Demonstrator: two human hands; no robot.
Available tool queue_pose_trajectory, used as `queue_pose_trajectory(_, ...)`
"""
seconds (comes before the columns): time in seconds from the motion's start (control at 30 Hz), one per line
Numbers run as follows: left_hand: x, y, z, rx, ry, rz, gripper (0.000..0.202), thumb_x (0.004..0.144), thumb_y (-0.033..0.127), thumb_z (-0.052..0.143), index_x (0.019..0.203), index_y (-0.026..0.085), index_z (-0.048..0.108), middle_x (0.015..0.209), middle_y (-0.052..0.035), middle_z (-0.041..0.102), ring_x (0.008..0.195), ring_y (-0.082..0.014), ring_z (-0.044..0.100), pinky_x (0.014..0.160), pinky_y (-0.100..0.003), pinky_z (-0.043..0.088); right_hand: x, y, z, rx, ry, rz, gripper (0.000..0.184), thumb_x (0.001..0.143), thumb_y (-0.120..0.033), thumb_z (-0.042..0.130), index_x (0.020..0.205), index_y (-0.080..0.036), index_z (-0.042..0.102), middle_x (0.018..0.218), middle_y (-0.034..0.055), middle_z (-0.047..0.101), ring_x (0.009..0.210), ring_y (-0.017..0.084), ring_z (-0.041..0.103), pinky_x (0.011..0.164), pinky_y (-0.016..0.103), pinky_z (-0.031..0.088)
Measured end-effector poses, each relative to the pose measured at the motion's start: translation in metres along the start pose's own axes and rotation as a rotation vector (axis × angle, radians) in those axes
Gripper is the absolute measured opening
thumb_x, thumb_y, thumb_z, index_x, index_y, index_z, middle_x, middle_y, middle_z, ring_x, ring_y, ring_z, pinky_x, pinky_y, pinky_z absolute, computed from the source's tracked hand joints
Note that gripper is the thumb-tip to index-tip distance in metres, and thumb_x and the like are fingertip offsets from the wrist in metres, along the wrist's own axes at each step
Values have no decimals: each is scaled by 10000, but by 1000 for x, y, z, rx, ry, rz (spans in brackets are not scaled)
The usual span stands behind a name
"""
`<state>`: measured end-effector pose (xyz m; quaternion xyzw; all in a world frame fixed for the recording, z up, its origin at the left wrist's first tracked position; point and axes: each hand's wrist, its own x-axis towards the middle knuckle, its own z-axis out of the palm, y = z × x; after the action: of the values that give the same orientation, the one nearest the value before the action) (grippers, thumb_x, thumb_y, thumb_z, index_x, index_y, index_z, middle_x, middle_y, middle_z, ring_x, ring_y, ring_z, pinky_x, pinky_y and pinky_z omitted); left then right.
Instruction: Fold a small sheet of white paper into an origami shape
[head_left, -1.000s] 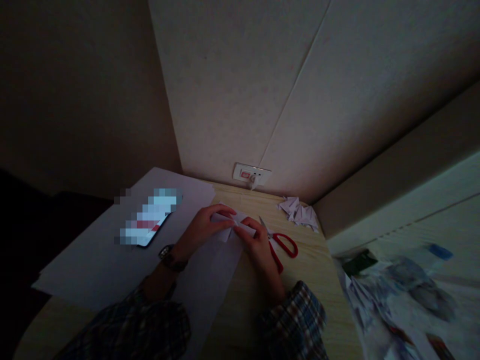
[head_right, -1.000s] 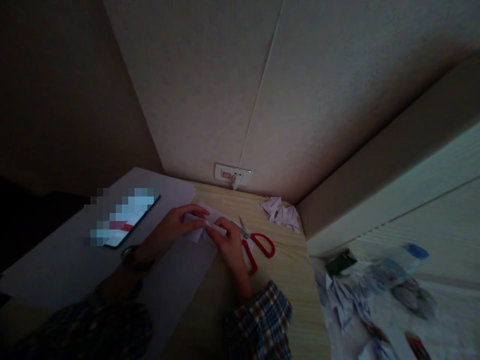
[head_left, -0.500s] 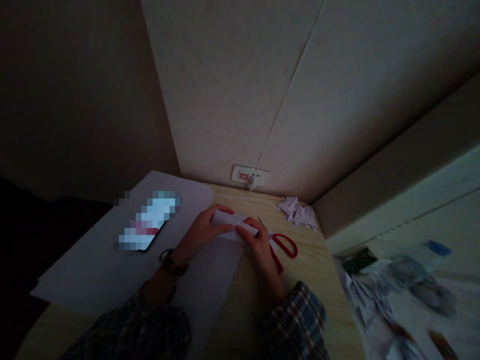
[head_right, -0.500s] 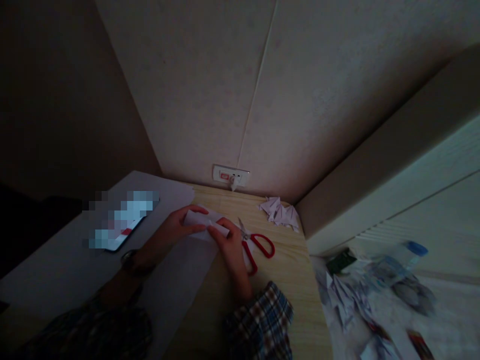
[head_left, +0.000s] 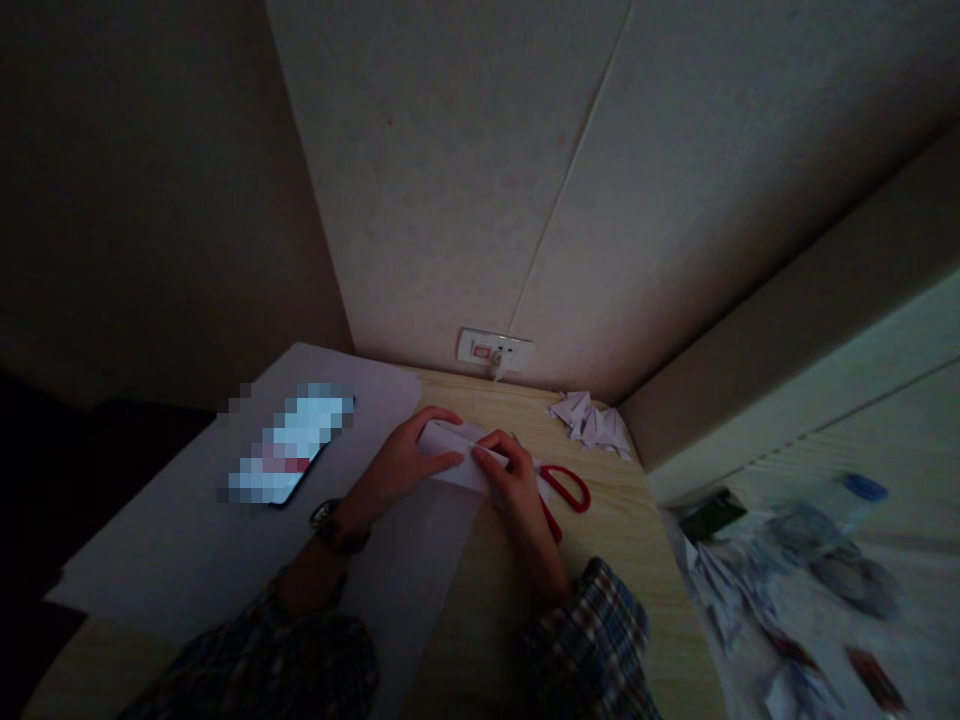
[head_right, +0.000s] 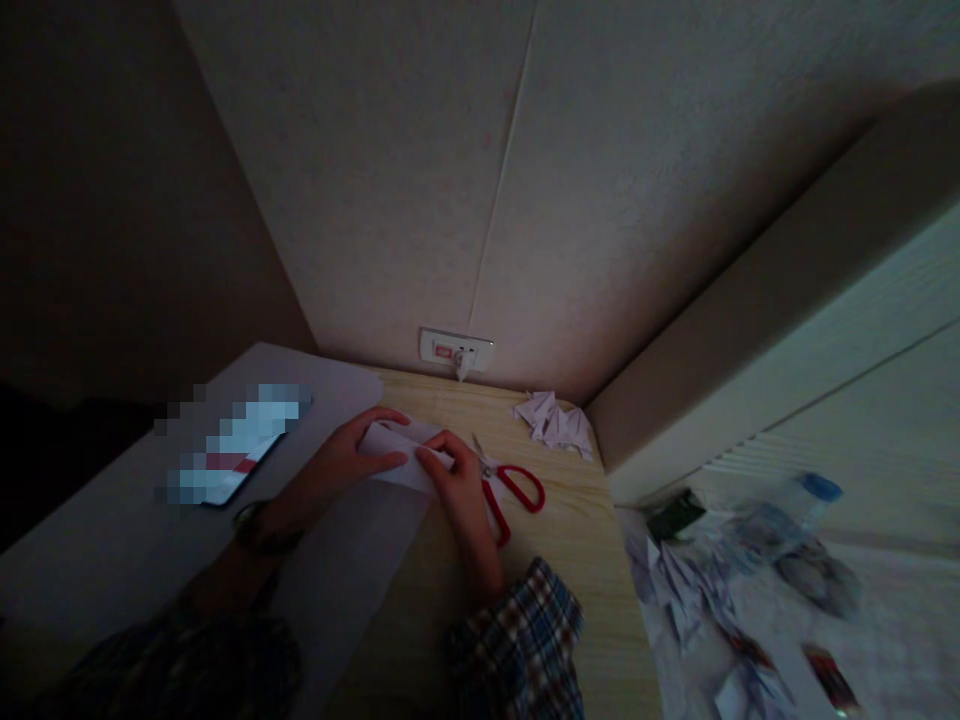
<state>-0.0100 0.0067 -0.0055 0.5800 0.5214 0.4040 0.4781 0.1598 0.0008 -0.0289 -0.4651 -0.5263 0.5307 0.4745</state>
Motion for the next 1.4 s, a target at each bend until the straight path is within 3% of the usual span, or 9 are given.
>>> queue_pose_trajectory(0.27,2,-2,0,-46,-6,0,421,611,311,742,999,182,640,1071,-61,666,979,-260,626,818,-346,507,-1,2,-1,25,-6,35,240,733,-399,698,666,-206,573,651,-46,552,575,113,467,541,227,357)
queue_pose_trajectory(0.57,1,-2,1,-41,1,24,381,616,287,742,972,179,661,1013,-43,680,962,-247,635,852,-345,499,-5,2,1,-70,46,-48,234,770,-379,676,665,-204,560,623,-52,514,582,112,448,537,224,343)
queue_pose_trajectory(0.73,0,-2,2,5,0,38,367,614,289,721,962,188,660,945,-27,664,871,-218,624,760,-301,491,-7,1,3,-101,69,-60,205,772,-347,670,660,-207,570,647,-44,535,604,118,457,541,226,339)
queue_pose_trajectory(0.93,2,-8,2,35,-86,51,412,632,258,668,1035,190,621,879,-4,629,723,-172,587,674,-274,460,-1,6,0,-33,-21,27,177,734,-373,697,706,-211,631,667,-33,586,609,130,491,546,235,360)
queue_pose_trajectory(1.23,0,-11,2,65,-117,46,435,658,262,660,1084,195,598,998,-32,625,838,-188,607,727,-282,474,-5,3,0,16,-52,40,180,748,-345,706,684,-209,606,676,-42,594,598,118,513,541,224,377)
queue_pose_trajectory(1.4,-2,-5,2,58,-99,69,395,646,217,649,1037,198,597,970,-23,651,899,-207,617,765,-294,485,-4,3,2,-18,-32,14,157,743,-341,706,695,-207,640,685,-25,620,609,128,527,530,228,380)
